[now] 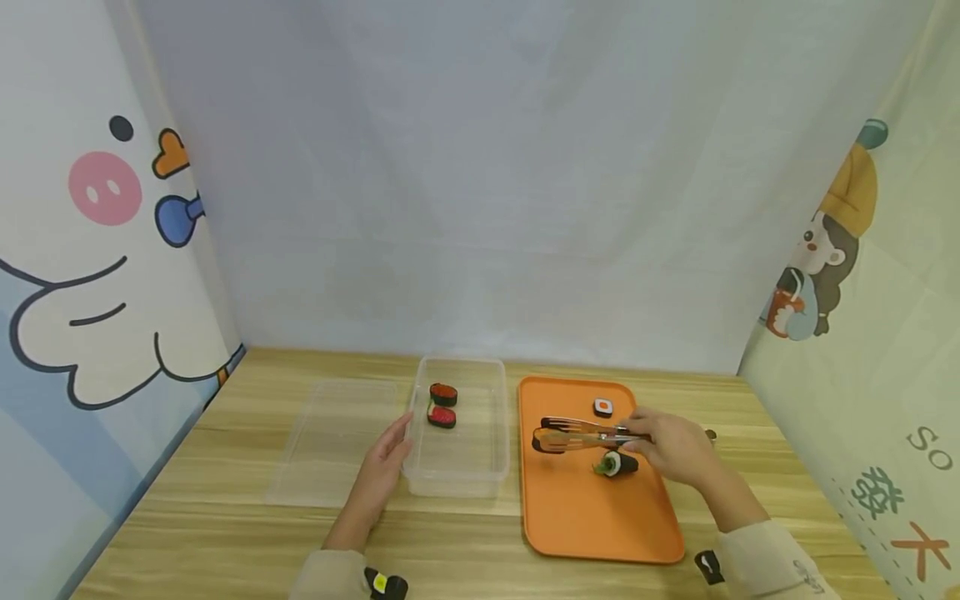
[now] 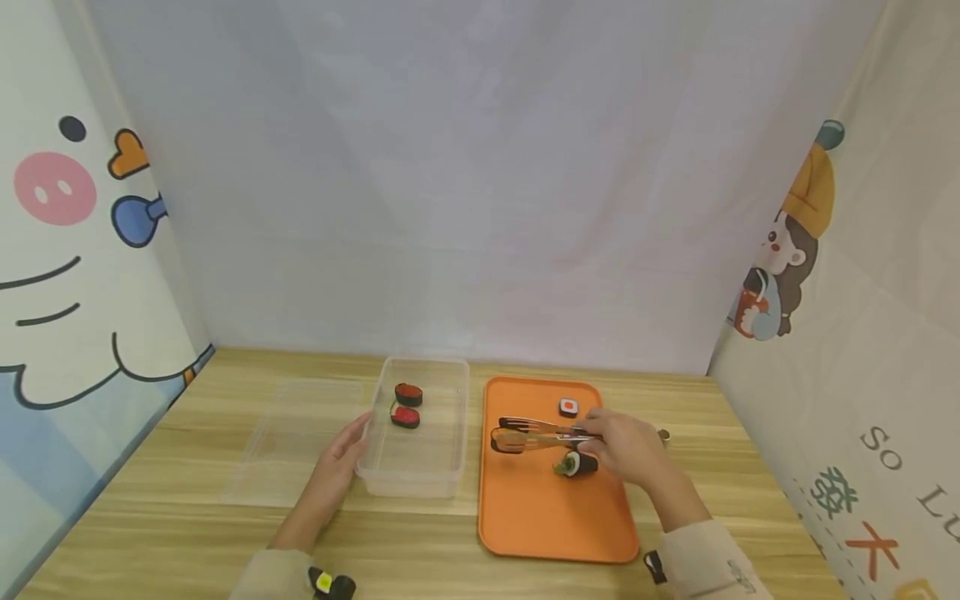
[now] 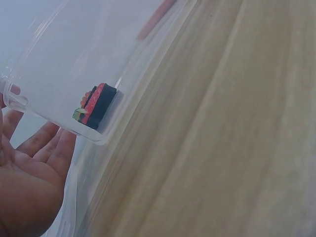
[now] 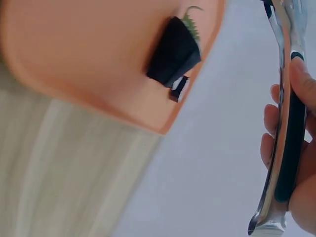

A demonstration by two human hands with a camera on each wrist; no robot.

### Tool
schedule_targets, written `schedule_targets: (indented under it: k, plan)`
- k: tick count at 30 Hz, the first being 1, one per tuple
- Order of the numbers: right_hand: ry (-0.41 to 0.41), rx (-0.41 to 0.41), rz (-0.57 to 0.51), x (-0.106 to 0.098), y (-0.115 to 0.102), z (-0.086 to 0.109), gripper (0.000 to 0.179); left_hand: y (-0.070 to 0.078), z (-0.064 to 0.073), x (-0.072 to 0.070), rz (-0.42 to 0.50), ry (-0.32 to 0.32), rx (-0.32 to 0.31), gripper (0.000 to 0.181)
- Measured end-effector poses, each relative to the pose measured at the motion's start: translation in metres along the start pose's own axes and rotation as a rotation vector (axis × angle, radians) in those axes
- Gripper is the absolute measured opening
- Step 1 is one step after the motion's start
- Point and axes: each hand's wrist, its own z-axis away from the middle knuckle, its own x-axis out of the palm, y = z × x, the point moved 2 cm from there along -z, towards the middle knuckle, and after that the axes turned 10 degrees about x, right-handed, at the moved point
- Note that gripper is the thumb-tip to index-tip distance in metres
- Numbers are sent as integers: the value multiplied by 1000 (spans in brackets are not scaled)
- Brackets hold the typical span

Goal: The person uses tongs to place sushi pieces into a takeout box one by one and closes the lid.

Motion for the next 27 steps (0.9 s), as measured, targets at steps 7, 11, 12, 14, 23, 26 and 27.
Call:
schedule_targets:
  k: [7, 11, 12, 14, 23, 26, 27]
  plan:
    - [20, -50, -51, -12, -23, -15, 31, 3, 2, -1, -15, 3, -19, 46]
    - [22, -67, -56, -9, -39, -28, 31, 16, 5, 0, -11, -5, -38, 46]
    - [22, -67, -53, -7, -43, -31, 31, 16, 5, -1, -8, -7, -37, 47]
    - [14, -62, -59, -2, -52, -37, 31, 21, 7, -1, -2, -10, -45, 46]
    - [-59, -25, -54, 20, -84, -66, 30, 5, 5, -1, -9, 12, -32, 47]
    - [-63, -29, -35, 26, -91, -72, 29, 6, 4, -1, -6, 12, -20, 47]
    - [-62, -30, -26, 28, -94, -75, 29, 6, 4, 0, -3, 9, -15, 47]
